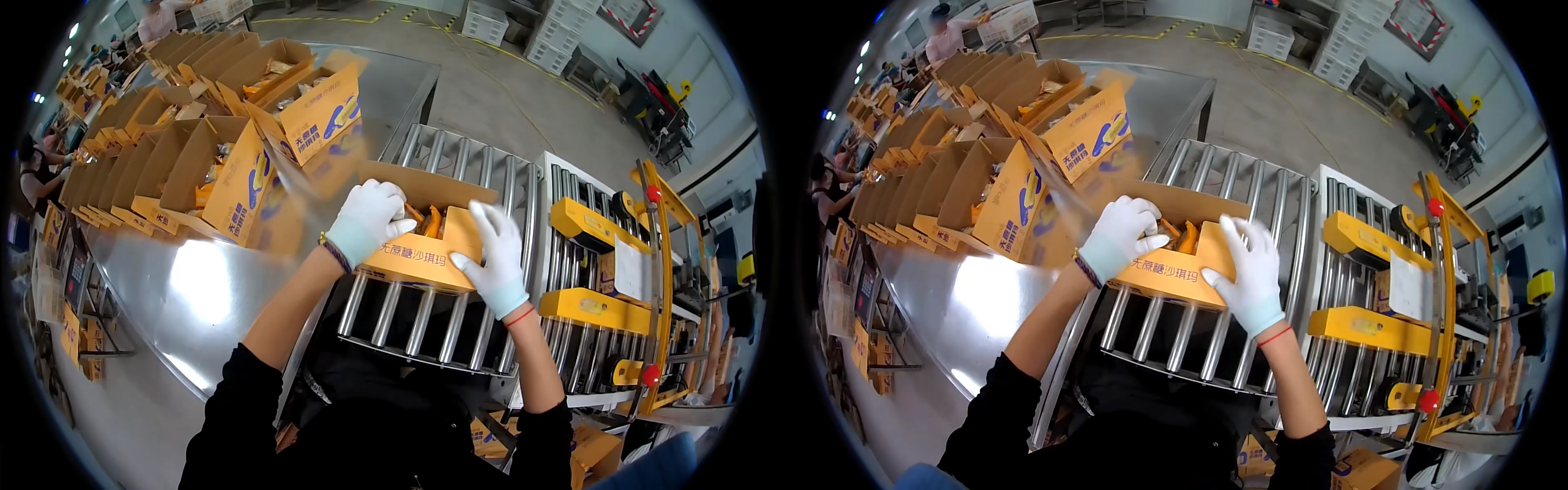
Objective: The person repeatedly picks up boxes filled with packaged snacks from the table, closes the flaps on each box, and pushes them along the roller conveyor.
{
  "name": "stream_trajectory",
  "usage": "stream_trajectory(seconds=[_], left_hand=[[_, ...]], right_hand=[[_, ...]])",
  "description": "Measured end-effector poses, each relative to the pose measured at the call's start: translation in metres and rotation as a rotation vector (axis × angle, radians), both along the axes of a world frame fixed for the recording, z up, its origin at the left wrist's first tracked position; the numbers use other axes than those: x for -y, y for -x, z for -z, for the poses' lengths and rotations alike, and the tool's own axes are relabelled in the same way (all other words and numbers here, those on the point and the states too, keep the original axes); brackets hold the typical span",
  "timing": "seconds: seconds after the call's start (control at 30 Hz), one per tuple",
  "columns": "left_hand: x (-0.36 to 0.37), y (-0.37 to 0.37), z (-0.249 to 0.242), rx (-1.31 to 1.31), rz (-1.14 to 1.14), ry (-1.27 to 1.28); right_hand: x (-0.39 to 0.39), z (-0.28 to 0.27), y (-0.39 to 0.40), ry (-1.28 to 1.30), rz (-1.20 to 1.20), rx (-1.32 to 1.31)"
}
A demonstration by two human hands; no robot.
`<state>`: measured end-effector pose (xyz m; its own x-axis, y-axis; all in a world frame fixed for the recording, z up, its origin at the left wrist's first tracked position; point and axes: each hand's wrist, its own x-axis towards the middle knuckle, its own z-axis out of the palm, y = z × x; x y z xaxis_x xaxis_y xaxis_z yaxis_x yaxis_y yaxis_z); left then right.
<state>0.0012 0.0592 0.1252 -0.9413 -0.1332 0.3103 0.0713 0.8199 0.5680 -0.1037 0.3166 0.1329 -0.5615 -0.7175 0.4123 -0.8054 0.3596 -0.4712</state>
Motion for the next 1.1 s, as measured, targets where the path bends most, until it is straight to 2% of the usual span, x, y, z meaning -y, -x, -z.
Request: stream_trajectory(seconds=[0.03, 0.07, 0.1, 0.17, 0.23, 0.3, 0.33, 0.43, 0.5, 0.57, 0.63, 0.7, 0.73, 0.77, 0.83, 0.87, 0.9, 0.93, 0.97, 1.0, 1.03, 1.07, 1.1], left_hand=[[-0.005, -0.001, -0.002, -0.183, -0.008, 0.209], [-0.009, -0.007, -0.005, -0.23, -0.137, 0.254], [-0.013, -0.013, 0.001, -0.226, -0.139, 0.256], [-0.015, -0.025, 0.025, -0.442, -0.545, -0.048], [-0.014, -0.031, 0.031, -0.392, -0.554, -0.32], [-0.013, -0.037, 0.022, -0.082, -0.319, -1.149], [-0.007, -0.029, 0.022, -0.012, -0.227, -1.098], [-0.026, 0.017, 0.029, 0.01, -0.3, -0.961], [-0.061, 0.064, 0.04, -0.1, -0.377, -0.845], [-0.124, 0.097, 0.055, -0.384, -0.355, -0.614], [-0.154, 0.114, 0.068, -0.094, -0.038, -0.551], [-0.156, 0.104, 0.075, 0.255, 0.273, -0.788], [-0.143, 0.082, 0.037, 0.297, 0.356, -0.826], [-0.125, 0.061, -0.009, 0.3, 0.167, -0.484], [-0.073, 0.045, -0.023, -0.235, -0.119, 0.008], [-0.041, 0.041, -0.028, -0.361, -0.334, 0.264], [-0.007, 0.041, -0.029, -0.391, -0.583, 0.476], [0.014, 0.035, -0.037, -0.309, -0.774, 0.599], [0.043, 0.036, -0.024, -0.216, -0.789, 0.52], [0.075, 0.035, -0.003, -0.137, -0.62, 0.27], [0.07, 0.03, -0.008, -0.147, -0.625, 0.268], [0.06, 0.023, -0.015, -0.062, -0.586, 0.283], [0.05, 0.013, -0.02, 0.029, -0.542, 0.301]], right_hand=[[0.006, -0.015, 0.002, -0.058, 0.042, -0.189], [0.012, -0.033, 0.0, -0.082, 0.083, -0.257], [0.015, -0.032, -0.002, -0.081, 0.08, -0.253], [0.019, -0.028, -0.002, -0.103, 0.056, -0.224], [0.003, -0.014, -0.021, -0.215, -0.036, -0.239], [-0.013, -0.001, -0.035, -0.178, -0.095, -0.123], [-0.02, 0.002, -0.034, -0.273, -0.057, -0.141], [-0.041, -0.001, -0.015, -0.406, 0.075, -0.15], [-0.047, 0.003, 0.008, -0.469, 0.27, -0.22], [-0.047, 0.009, 0.03, -0.405, 0.331, -0.204], [-0.043, 0.006, 0.039, -0.443, 0.337, -0.213], [-0.049, 0.035, 0.058, -0.481, 0.411, -0.449], [-0.054, 0.027, 0.058, -0.402, 0.402, -0.352], [-0.062, 0.028, 0.061, -0.399, 0.405, -0.359], [-0.078, 0.034, 0.065, -0.401, 0.439, -0.37], [-0.077, 0.035, 0.066, -0.325, 0.464, -0.397], [-0.078, 0.031, 0.065, -0.323, 0.461, -0.398], [-0.078, 0.023, 0.063, -0.454, 0.406, -0.359], [-0.076, 0.018, 0.062, -0.584, 0.351, -0.321], [-0.069, 0.028, 0.063, -0.5, 0.238, -0.139], [-0.063, 0.038, 0.063, -0.418, 0.137, 0.053], [-0.056, 0.061, 0.052, -0.154, -0.003, 0.196], [-0.04, 0.048, 0.035, -0.149, -0.003, 0.431]])
